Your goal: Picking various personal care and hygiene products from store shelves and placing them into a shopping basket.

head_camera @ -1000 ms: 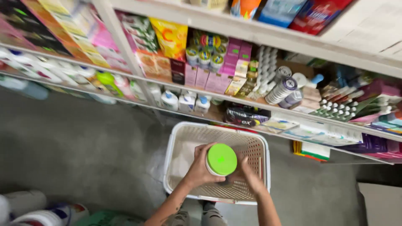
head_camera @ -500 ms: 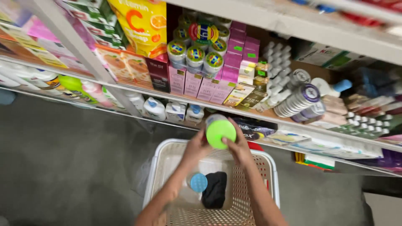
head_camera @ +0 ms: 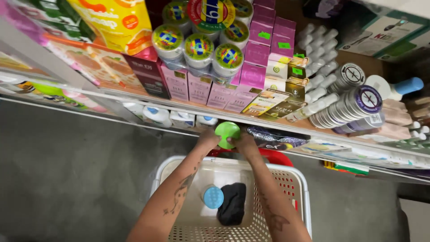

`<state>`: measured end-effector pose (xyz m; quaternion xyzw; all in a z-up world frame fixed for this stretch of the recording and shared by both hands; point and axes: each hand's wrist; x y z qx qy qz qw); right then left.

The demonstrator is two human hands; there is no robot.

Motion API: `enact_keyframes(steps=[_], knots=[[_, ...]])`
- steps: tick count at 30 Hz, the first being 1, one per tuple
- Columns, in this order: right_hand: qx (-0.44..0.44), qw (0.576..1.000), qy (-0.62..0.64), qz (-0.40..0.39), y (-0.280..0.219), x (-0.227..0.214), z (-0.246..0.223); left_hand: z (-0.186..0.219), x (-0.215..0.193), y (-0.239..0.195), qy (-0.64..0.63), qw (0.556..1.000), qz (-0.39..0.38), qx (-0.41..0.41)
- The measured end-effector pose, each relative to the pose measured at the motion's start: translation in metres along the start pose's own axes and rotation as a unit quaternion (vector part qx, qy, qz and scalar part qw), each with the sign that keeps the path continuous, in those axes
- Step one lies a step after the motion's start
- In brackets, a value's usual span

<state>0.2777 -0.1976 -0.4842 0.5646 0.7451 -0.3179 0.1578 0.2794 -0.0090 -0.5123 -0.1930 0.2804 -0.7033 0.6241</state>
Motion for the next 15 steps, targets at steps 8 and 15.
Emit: enact_keyframes(steps=[8, 15], knots=[[-0.026, 0.994, -0.061, 0.082, 0.096, 0.053, 0.13, -0.12, 0.049, 0.18, 0.072, 0.983, 0.164, 0.031], [0.078, 0.901, 0.412, 0.112, 0.091, 0.057, 0.097, 0.001, 0.037, 0.058, -0.275, 0.95, 0.066, -0.132]])
Point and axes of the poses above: each hand's wrist, its own y-axis towards the middle knuckle, its own x-axis out of the palm, z = x × y, and after that the axes turned 5 degrees about -x, right-handed
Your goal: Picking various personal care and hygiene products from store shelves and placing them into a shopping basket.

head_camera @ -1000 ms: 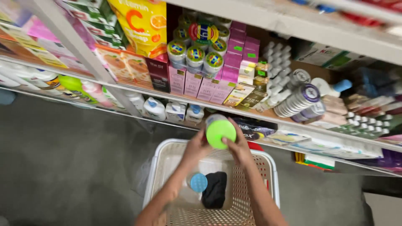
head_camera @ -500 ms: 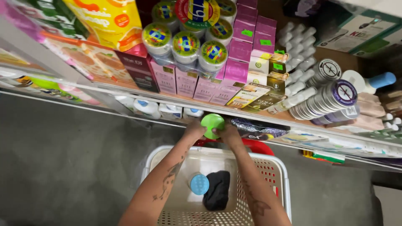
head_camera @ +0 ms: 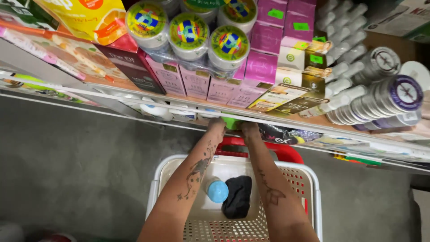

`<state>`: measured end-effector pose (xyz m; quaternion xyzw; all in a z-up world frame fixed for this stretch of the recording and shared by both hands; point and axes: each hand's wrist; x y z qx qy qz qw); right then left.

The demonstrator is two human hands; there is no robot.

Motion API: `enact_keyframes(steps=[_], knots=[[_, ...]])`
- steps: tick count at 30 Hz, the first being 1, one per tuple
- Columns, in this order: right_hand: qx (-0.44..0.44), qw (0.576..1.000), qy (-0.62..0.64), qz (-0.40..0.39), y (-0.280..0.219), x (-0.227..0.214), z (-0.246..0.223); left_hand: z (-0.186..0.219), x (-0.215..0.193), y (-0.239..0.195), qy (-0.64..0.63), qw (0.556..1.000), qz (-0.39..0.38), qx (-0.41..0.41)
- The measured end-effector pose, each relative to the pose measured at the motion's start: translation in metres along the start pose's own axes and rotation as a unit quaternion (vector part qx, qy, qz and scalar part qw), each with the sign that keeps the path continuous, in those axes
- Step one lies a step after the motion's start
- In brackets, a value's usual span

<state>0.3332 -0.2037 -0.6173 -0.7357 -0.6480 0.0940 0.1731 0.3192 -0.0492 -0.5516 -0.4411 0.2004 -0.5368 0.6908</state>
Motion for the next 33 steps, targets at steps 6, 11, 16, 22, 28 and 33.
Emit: enact_keyframes(steps=[6, 11, 16, 22, 28, 33], knots=[[0.076, 0.982, 0.174, -0.022, -0.03, 0.015, -0.032, -0.025, 0.006, 0.04, -0.095, 0.989, -0.084, -0.075], [0.083, 0.994, 0.059, 0.036, -0.026, 0.008, -0.021, -0.058, -0.001, 0.083, -0.136, 0.984, -0.111, -0.042], [0.016, 0.998, -0.043, 0.039, 0.002, -0.018, 0.031, -0.054, 0.0, 0.082, -0.085, 0.991, -0.075, -0.076], [-0.167, 0.773, -0.603, -0.101, 0.012, -0.067, 0.074, -0.025, -0.001, 0.029, 0.082, 0.991, -0.055, 0.087], [-0.199, 0.854, -0.463, -0.133, -0.234, -0.001, -0.192, 0.042, -0.033, -0.231, 0.628, 0.737, -0.052, 0.246], [0.16, 0.841, -0.362, -0.369, -0.253, -0.025, -0.125, -0.1, -0.073, -0.191, 0.787, 0.56, -0.221, 0.135]])
Point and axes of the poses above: each hand's wrist, its own y-axis towards the middle knuckle, its own x-axis out of the palm, z = x × y, and after that the axes turned 5 degrees about -x, right-handed
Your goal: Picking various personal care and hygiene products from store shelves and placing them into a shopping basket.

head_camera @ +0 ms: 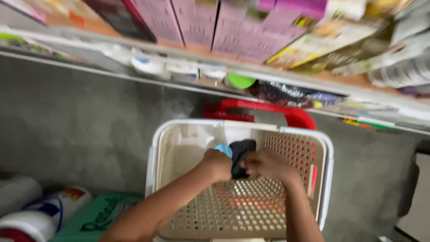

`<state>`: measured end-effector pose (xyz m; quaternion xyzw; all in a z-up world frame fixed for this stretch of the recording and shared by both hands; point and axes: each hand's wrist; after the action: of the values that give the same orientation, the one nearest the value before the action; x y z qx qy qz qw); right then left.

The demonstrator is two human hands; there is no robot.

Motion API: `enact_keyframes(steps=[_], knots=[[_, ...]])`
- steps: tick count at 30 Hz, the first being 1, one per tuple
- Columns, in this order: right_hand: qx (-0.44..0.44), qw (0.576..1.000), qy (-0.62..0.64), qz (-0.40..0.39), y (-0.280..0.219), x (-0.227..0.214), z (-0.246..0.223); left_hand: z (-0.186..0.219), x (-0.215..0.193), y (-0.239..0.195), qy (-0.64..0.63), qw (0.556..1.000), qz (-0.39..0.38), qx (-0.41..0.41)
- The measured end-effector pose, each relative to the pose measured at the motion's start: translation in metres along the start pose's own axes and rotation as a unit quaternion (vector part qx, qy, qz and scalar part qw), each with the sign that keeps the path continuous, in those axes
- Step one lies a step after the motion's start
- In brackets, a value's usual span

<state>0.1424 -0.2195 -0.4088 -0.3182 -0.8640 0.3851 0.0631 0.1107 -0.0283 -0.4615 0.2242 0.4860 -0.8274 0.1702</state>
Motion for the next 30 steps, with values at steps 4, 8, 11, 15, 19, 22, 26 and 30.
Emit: enact_keyframes(steps=[4, 8, 11, 15, 19, 22, 26, 30], knots=[[0.066, 0.978, -0.195, 0.023, 0.149, 0.13, 0.245, -0.053, 0.167, 0.127, 0.123, 0.989, -0.02, -0.075], [0.068, 0.937, -0.28, 0.195, 0.175, 0.108, 0.326, -0.075, 0.201, 0.16, 0.153, 0.971, 0.135, -0.124], [0.047, 0.889, -0.445, 0.092, 0.164, 0.128, 0.273, -0.075, 0.196, 0.151, 0.067, 0.989, 0.028, -0.128], [0.222, 0.915, -0.32, 0.104, 0.183, 0.159, 0.278, -0.111, 0.265, 0.187, 0.211, 0.905, 0.363, -0.063], [-0.004, 0.957, -0.04, 0.287, 0.223, 0.161, 0.42, -0.089, 0.203, 0.15, 0.062, 0.953, 0.296, -0.014], [-0.067, 0.891, 0.402, 0.199, 0.182, 0.126, 0.369, -0.064, 0.139, 0.108, -0.111, 0.974, 0.197, -0.028], [0.017, 0.717, 0.68, 0.151, 0.121, 0.104, 0.308, -0.028, 0.054, 0.032, -0.197, 0.962, 0.185, 0.04], [-0.124, 0.682, 0.689, 0.212, -0.002, 0.09, 0.138, 0.017, -0.006, -0.096, -0.181, 0.933, 0.283, 0.129]])
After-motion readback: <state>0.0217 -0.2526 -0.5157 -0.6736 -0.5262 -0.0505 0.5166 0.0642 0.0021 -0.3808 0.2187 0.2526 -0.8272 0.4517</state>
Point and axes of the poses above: each hand's wrist, its own y-axis towards the middle knuckle, its own x-axis out of the palm, z = x × y, and after that the axes turned 5 degrees about -x, right-handed
